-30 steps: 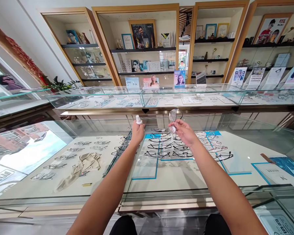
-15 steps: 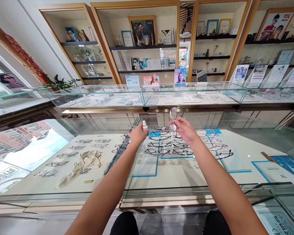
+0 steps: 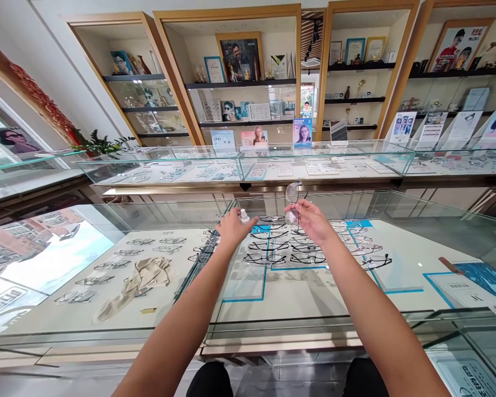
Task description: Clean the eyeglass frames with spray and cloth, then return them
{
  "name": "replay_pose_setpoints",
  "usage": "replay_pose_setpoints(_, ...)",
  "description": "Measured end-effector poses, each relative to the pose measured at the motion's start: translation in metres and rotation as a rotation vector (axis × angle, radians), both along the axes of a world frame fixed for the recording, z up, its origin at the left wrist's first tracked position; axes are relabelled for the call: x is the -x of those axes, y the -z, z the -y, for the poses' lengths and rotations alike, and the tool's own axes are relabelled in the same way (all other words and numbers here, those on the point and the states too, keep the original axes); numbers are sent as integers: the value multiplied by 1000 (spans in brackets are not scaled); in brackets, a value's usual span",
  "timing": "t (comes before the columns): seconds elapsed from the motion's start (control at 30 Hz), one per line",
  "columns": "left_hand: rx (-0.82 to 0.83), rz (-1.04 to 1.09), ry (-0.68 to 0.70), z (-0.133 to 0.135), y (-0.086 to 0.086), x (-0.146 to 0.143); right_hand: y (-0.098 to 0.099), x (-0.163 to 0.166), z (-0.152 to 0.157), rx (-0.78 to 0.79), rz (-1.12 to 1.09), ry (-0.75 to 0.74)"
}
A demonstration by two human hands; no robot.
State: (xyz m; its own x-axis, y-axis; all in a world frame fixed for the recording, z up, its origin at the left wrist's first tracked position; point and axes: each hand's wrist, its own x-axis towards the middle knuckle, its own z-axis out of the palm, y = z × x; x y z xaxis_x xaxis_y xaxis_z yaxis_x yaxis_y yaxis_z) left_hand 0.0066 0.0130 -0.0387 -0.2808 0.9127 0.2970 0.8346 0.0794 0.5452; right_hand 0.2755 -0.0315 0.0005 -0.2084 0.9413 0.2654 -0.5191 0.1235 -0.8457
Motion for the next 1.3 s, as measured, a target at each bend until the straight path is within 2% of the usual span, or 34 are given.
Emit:
replay_pose_setpoints(0.17,-536,90,-54,17,-18,-8,1,-3,-1,1,8,-4)
replay_pose_setpoints(0.23,-693,103,-64,30,-29,-9,2,-4,-2,0,14,-2)
replay_pose_setpoints(0.3,-780,116,-51,46,-38,-7,2,-4,-2,0,15,-9)
replay_pose_setpoints(0.4,-819,110,90,74,-43,11,3,-5,-2,5,13,-11)
replay_pose_setpoints(0.47,-787,83,183,91,-40,37,3,-5,-2,7,13,-11)
replay_pose_setpoints(0.53,-688,42,205,108,-34,73,4,-6,-2,7,16,-15)
replay_pose_setpoints(0.6,-503,-7,163,123,-26,115,4,-6,-3,6,20,-14)
replay_pose_setpoints(0.7,-131,-121,-6,145,-14,173,4,-6,-3,-3,34,-7)
replay_pose_setpoints(0.8,155,-256,-76,160,0,206,6,-6,-3,-23,61,-1)
replay_pose_setpoints(0.93,302,-335,-41,165,18,206,10,-5,-4,-48,102,2)
replay_pose_setpoints(1.1,272,-291,-113,154,26,193,10,-4,-3,-45,99,-23)
replay_pose_setpoints(1.2,243,-232,-140,152,17,196,7,-4,-1,-43,84,-32)
replay_pose_setpoints(1.3,197,-157,-195,154,-5,206,5,-4,0,-42,72,-31)
